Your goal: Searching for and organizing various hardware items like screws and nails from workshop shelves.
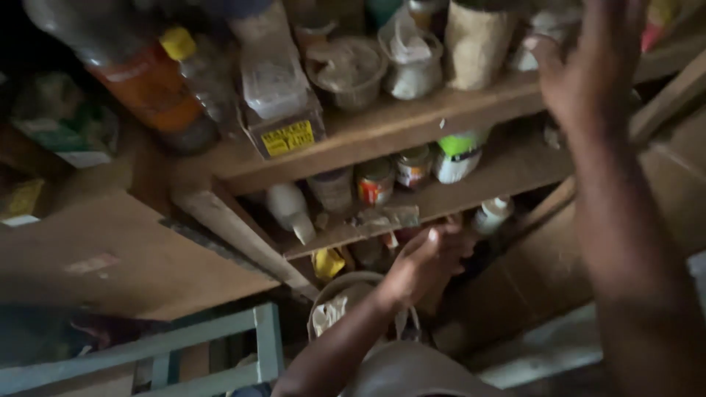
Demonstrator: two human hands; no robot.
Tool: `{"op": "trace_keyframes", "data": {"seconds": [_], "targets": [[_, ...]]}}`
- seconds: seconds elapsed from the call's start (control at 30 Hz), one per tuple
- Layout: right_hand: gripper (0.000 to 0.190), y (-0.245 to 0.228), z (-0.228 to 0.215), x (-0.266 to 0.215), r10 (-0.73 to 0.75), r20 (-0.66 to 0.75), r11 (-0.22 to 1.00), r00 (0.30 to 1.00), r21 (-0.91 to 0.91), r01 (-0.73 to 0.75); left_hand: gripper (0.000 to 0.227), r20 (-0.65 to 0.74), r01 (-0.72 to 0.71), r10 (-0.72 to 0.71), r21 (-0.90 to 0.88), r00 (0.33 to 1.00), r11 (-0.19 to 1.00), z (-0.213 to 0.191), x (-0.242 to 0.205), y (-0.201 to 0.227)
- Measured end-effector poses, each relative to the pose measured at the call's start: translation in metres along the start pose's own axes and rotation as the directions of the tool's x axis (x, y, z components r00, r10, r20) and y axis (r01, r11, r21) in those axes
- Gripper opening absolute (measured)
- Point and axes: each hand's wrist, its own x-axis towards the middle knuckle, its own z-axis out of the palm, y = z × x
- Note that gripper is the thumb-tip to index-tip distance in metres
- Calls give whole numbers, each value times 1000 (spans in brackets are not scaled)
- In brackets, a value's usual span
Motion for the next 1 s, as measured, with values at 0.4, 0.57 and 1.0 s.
{"op": "trace_keyframes", "data": {"seconds": [0.4,0.57,1.0], "targets": [[47,-45,26,23,-47,53,997,997,-64,50,31,-240,-19,30,51,970,999,-15,-25,10],[43,-45,12,3,89,-15,959,996,271,-82,32,-254,26,4,117,967,993,-34,-30,-1],[46,-140,-32,-200,198,410,824,890,423,-378,60,-190,258,-310,-253,932,932,-22,-39,10]]}}
